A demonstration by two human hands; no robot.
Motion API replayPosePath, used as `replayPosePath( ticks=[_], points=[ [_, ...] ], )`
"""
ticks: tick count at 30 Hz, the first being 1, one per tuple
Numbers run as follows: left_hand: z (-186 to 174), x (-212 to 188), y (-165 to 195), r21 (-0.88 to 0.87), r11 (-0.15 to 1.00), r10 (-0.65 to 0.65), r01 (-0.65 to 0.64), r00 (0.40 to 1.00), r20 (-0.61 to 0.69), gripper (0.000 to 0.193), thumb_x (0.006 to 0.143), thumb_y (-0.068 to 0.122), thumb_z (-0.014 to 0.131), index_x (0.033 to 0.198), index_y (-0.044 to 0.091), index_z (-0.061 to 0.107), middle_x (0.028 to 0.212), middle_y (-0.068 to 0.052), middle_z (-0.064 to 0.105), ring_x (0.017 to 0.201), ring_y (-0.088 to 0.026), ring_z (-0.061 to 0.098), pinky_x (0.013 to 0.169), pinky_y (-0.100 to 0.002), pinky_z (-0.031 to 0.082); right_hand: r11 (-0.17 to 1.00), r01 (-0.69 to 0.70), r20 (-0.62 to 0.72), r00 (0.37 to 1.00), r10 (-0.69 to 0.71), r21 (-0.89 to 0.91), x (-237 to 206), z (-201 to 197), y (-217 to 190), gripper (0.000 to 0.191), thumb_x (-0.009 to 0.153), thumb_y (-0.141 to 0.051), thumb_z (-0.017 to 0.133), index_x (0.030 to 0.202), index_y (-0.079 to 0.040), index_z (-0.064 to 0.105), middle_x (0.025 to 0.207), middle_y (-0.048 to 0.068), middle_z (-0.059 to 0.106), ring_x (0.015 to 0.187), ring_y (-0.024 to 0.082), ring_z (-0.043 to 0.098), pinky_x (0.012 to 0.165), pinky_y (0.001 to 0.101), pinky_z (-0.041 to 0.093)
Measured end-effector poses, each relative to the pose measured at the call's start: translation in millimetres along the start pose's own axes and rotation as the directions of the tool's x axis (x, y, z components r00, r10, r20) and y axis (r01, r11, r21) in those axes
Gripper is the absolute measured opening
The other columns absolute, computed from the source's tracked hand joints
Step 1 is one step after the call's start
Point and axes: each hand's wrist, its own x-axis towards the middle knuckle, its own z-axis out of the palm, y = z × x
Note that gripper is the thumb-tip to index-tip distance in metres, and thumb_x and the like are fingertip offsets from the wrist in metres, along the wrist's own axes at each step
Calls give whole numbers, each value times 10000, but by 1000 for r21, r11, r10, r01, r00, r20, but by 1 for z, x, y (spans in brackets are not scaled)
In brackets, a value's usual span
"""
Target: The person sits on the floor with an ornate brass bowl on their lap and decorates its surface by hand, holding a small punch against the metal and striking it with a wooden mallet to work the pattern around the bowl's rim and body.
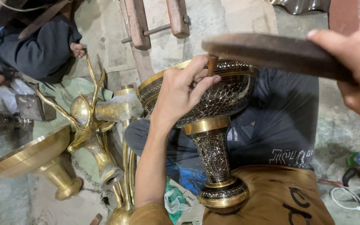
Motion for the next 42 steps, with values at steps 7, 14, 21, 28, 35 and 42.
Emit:
replayPosePath(
  ticks=[7,14,21,28,35,42],
  points=[
    [-2,2,3,0,1000,-10,10,1000,17,283,997,72,764,1214,58,584,771,-89,691,604,-175,620,611,-278,480,990,-39,78,997,28,133,16,-8,-14,798,741,176,517,1508,-39,479,841,102,583,662,184,586,640,320,471],
    [-3,3,6,21,1000,-20,20,1000,19,326,974,81,778,1247,67,600,687,-96,585,560,-199,518,586,-301,443,973,17,-26,1000,-11,232,2,-2,-3,704,799,157,480,1480,-23,453,1053,143,597,784,131,588,729,296,444],
    [-5,4,6,24,999,-25,24,999,40,324,967,91,776,1247,77,614,654,-76,594,531,-185,525,562,-318,418,962,80,43,995,-95,259,6,-2,-10,696,725,204,450,1388,-5,465,1173,181,600,1076,237,622,936,386,491],
    [-6,2,3,59,998,17,-20,999,50,309,997,103,781,1251,83,606,753,-78,652,622,-201,608,618,-308,462,992,-129,63,990,129,2,0,-3,-28,751,781,156,611,1494,-38,481,1053,158,615,867,236,631,807,349,509],
    [-6,4,8,-34,999,17,-15,998,65,368,965,113,769,1298,91,615,761,-92,676,633,-199,696,629,-300,527,983,-174,-55,983,176,53,-27,3,-31,611,818,79,629,1414,-23,545,1104,182,660,993,225,671,873,313,539],
    [-8,23,2,-93,967,253,-238,845,472,291,987,206,752,1223,98,621,773,-109,682,642,-291,664,610,-400,494,863,-494,-85,860,503,107,-80,82,-36,426,798,-155,850,1165,-44,665,909,175,735,778,254,725,697,375,569]
  ],
)
